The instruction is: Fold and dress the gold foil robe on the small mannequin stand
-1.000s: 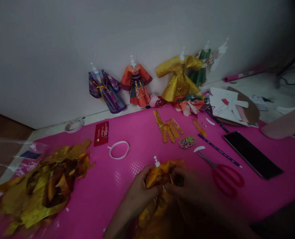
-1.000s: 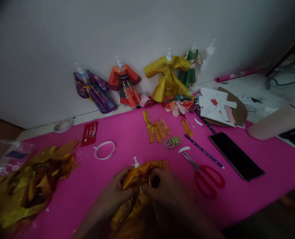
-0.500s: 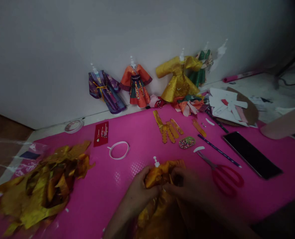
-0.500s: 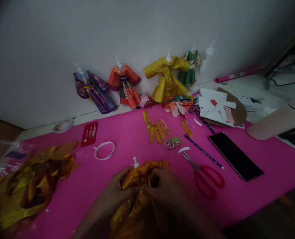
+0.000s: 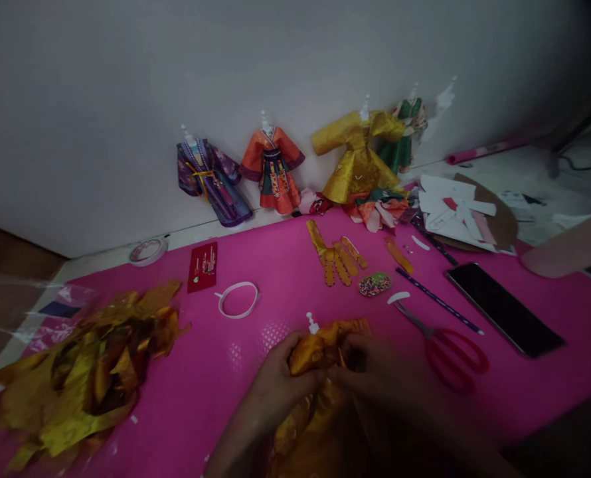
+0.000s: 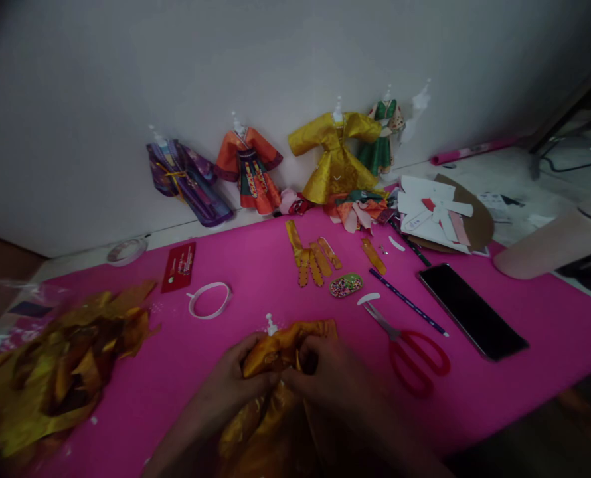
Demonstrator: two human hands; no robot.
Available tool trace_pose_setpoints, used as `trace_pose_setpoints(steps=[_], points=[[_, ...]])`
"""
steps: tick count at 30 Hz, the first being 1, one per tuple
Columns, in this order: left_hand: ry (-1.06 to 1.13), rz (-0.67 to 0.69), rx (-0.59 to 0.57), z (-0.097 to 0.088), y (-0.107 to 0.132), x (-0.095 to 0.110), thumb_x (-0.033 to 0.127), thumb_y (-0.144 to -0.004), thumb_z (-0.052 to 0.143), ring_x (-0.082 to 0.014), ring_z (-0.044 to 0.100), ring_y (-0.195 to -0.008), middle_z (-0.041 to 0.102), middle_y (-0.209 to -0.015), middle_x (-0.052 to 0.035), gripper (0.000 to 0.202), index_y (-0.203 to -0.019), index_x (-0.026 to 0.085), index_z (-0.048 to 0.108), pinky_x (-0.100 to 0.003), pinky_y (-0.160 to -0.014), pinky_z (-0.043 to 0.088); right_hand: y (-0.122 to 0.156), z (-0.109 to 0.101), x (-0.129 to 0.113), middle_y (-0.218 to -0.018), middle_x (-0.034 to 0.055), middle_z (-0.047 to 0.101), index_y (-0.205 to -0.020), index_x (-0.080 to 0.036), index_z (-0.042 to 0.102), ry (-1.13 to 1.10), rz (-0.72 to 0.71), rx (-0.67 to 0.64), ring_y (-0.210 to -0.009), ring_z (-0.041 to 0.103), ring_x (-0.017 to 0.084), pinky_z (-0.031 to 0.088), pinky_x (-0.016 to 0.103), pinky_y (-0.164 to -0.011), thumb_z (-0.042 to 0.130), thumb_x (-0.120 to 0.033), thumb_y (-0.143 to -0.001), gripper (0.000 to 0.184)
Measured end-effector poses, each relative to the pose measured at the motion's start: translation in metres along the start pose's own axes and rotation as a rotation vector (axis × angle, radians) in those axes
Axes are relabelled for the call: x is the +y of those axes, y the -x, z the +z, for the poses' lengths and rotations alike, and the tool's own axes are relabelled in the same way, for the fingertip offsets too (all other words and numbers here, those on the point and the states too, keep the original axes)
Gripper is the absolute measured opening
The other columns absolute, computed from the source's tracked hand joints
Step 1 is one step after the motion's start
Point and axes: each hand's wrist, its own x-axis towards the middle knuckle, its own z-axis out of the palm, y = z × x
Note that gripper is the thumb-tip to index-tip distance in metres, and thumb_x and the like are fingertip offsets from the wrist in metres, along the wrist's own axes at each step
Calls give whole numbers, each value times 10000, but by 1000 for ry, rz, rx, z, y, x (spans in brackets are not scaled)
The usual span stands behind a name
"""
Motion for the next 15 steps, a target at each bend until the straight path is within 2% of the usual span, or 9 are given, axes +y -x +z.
trace_pose_setpoints(steps=[8,15], points=[[38,-13,30,2,-1,-4,104,-639,755,-201,694,-789,731,-848,-19,336,-944,172,632,-283,-687,511,-3,3,5,-611,-41,579,-668,-190,583,12,10,-8,-557,501,116,303,258,-520,746,-232,-722,177],[33,-15,38,4,1,3,64,-638,705,-186,684,-785,735,-834,-4,340,-953,170,635,-261,-682,493,-7,3,9,-608,-40,583,-658,-191,587,18,16,-41,-553,505,115,297,253,-514,752,-242,-725,185]])
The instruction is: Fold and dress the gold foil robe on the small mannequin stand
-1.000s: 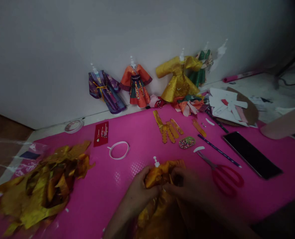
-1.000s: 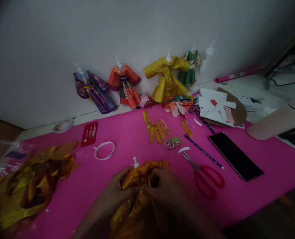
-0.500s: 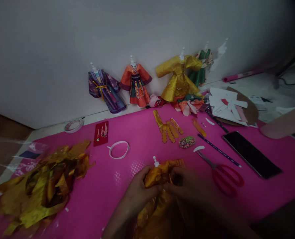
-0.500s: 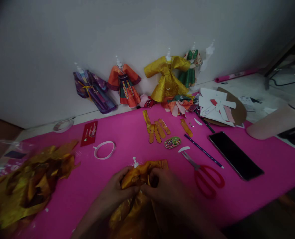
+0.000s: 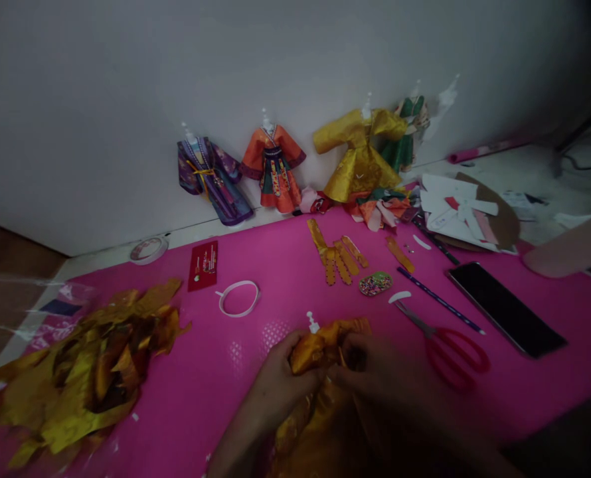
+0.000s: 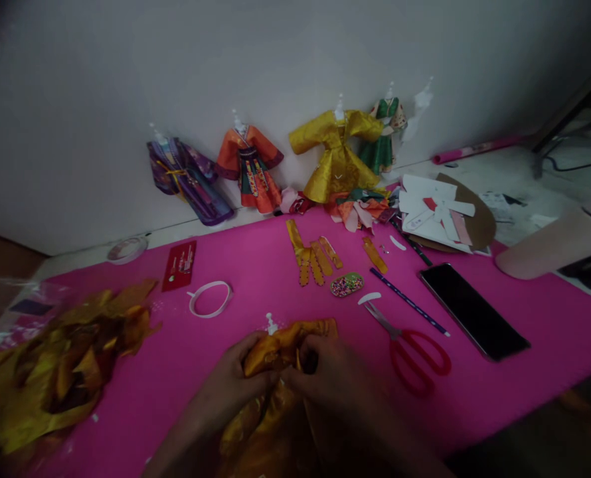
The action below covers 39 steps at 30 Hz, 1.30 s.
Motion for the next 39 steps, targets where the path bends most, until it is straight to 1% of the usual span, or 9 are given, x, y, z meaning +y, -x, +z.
trace_pose_setpoints(steps=[5,11,15,18,21,25,31,36,39], points=[[5,-2,6,1,1,-1,48,-611,659,-155,655,-731,723,-799,13,362,-952,163,616,-245,-656,486,1,0,-1,-613,-37,580,-668,-191,588,-3,-3,-3,-562,510,122,311,259,-524,739,-262,-737,181],[-13,0,-1,-1,0,0,24,-600,618,-143,632,-715,710,-798,9,349,-922,158,619,-240,-635,469,2,-1,-4,-602,-44,568,-661,-191,575,12,9,11,-560,504,124,290,265,-519,740,-256,-729,190],[-22,3,-3,0,1,2,30,-597,615,-163,642,-756,706,-815,2,349,-919,164,616,-259,-661,476,2,-2,-4,-615,-41,578,-668,-188,581,8,4,3,-566,507,124,308,265,-527,748,-248,-724,187],[-27,2,-5,1,2,3,39,-600,619,-174,645,-783,712,-839,-10,328,-901,167,610,-270,-679,479,3,-2,-5,-599,-45,570,-655,-188,574,3,-3,2,-549,494,113,296,259,-515,746,-230,-729,192],[-36,-1,2,1,2,4,45,-602,628,-159,622,-732,689,-790,12,329,-905,172,619,-263,-647,461,7,-3,-8,-603,-45,575,-666,-189,574,-6,-11,20,-553,494,107,296,252,-517,726,-214,-753,177],[-44,2,6,1,2,4,67,-610,650,-157,613,-705,664,-739,34,315,-903,183,631,-255,-620,440,7,-3,-9,-607,-44,580,-668,-188,576,-9,-11,26,-559,498,111,302,254,-523,738,-208,-740,178],[-45,1,1,0,1,3,76,-608,644,-172,636,-757,683,-771,36,332,-922,182,625,-263,-675,467,4,-3,-7,-605,-42,576,-660,-185,576,-9,1,-3,-557,505,117,301,253,-520,745,-231,-726,188],[-50,-2,-2,-1,0,1,53,-609,642,-164,635,-741,708,-801,19,350,-937,173,623,-253,-652,460,8,-5,-13,-616,-41,578,-667,-186,569,-1,0,26,-571,507,116,302,256,-532,729,-205,-741,177],[-56,-3,-1,-1,1,2,62,-630,655,-172,647,-759,715,-818,8,326,-932,180,627,-264,-667,469,10,-5,-15,-607,-46,576,-664,-188,566,-10,-3,24,-567,509,114,311,253,-528,733,-197,-736,182]])
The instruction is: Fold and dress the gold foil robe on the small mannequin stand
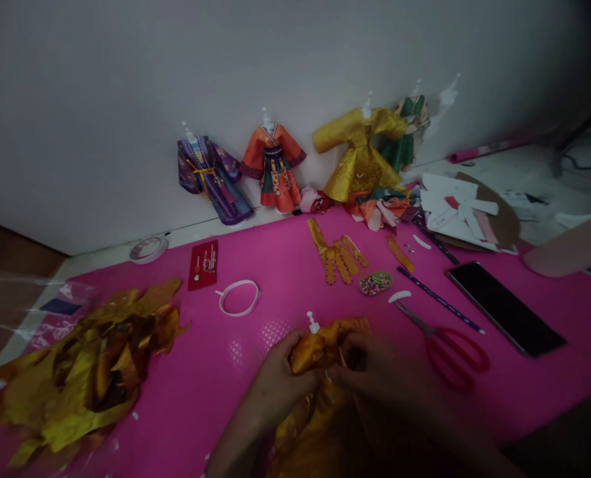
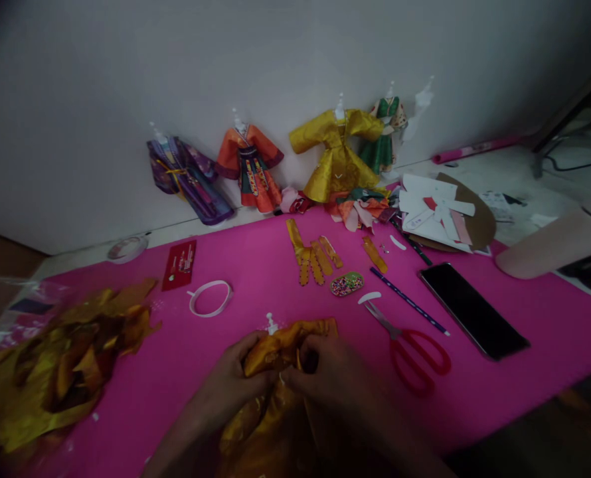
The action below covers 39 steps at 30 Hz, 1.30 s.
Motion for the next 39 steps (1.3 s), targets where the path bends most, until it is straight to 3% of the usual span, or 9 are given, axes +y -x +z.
trace_pose_setpoints(steps=[18,22,26,31,39], points=[[0,14,39,1,1,0,61,-603,650,-180,650,-749,704,-794,12,321,-904,171,631,-286,-689,483,-3,-4,-1,-632,-30,596,-663,-200,573,126,2,10,-582,516,134,296,266,-529,725,-267,-746,185],[-2,10,46,2,0,1,81,-612,659,-181,661,-736,708,-770,19,313,-911,170,629,-280,-676,492,0,-7,-9,-684,-16,619,-756,-210,586,182,9,39,-615,532,154,305,276,-542,724,-274,-735,154],[0,14,50,2,-1,1,74,-603,660,-187,673,-763,707,-792,14,314,-898,175,619,-285,-705,502,4,-6,-12,-771,-3,630,-881,-223,536,230,36,106,-643,546,163,327,276,-552,730,-282,-726,255],[3,18,38,2,1,-1,73,-634,643,-201,685,-799,724,-857,-15,323,-938,177,617,-304,-728,514,5,0,-9,-727,-15,595,-791,-230,492,248,-3,126,-620,522,153,326,276,-541,691,-248,-753,203],[-14,21,75,3,-1,-2,68,-608,630,-205,671,-809,718,-839,-24,326,-917,170,624,-311,-743,508,15,6,0,-704,-17,636,-704,-214,612,204,-123,151,-654,566,153,344,282,-575,635,-160,-748,73]])
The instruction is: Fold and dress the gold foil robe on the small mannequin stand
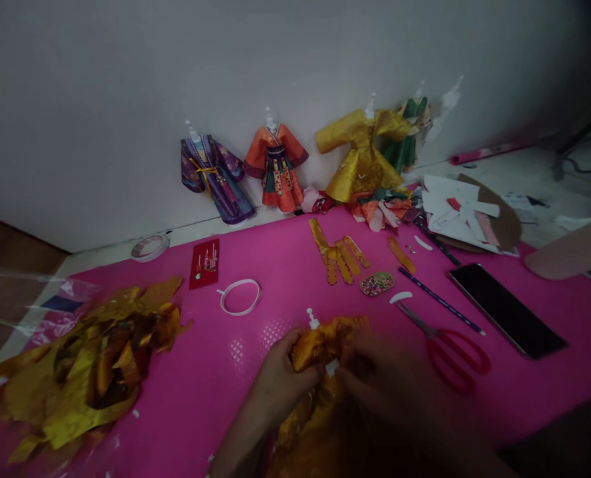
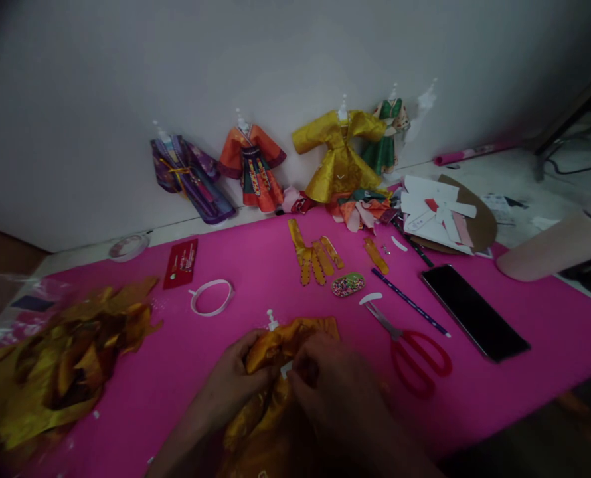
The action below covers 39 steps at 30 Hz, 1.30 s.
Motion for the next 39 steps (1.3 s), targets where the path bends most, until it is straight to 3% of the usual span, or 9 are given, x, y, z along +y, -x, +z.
trace_pose_setpoints(steps=[8,14,23,27,32,35,39], points=[[-52,19,13,1,2,1,98,-619,652,-196,654,-775,688,-794,-1,292,-899,172,624,-304,-720,506,-3,-13,-22,-655,2,678,-621,-196,636,104,68,-140,-588,550,143,270,272,-527,612,-101,-748,160],[-106,21,29,2,3,-1,118,-635,659,-195,639,-751,679,-759,13,262,-893,163,647,-283,-659,481,-3,-20,-27,-704,15,710,-678,-183,674,103,82,-152,-630,583,152,284,271,-552,618,-107,-784,141],[-122,33,13,2,3,0,98,-625,637,-201,640,-784,693,-814,-27,292,-914,144,646,-303,-691,490,1,-15,-18,-659,-14,671,-661,-189,666,87,15,-118,-591,558,129,277,245,-530,629,-78,-753,149],[-117,36,11,2,2,-1,93,-620,638,-200,640,-784,694,-809,-24,281,-895,150,649,-309,-703,492,1,-14,-5,-741,-10,694,-721,-188,668,130,-148,-95,-630,588,137,318,242,-551,648,-63,-794,146],[-94,38,4,0,0,-3,108,-607,657,-196,637,-787,697,-813,-23,282,-886,149,644,-314,-725,491,-12,-21,11,-887,17,723,-901,-191,712,193,-534,-137,-744,647,175,364,270,-596,665,-29,-853,175],[-77,29,-10,-2,-2,-6,116,-599,648,-189,631,-766,685,-796,-12,279,-875,150,639,-308,-707,477,-20,-27,13,-866,7,706,-978,-203,703,234,-749,-98,-724,632,170,332,279,-567,667,-48,-882,186],[-60,17,-27,-5,-5,-13,125,-603,662,-193,634,-757,672,-780,0,243,-839,165,616,-304,-688,471,-26,-29,15,-788,4,669,-917,-203,690,339,-912,-64,-646,571,163,276,302,-534,559,-90,-960,179]])
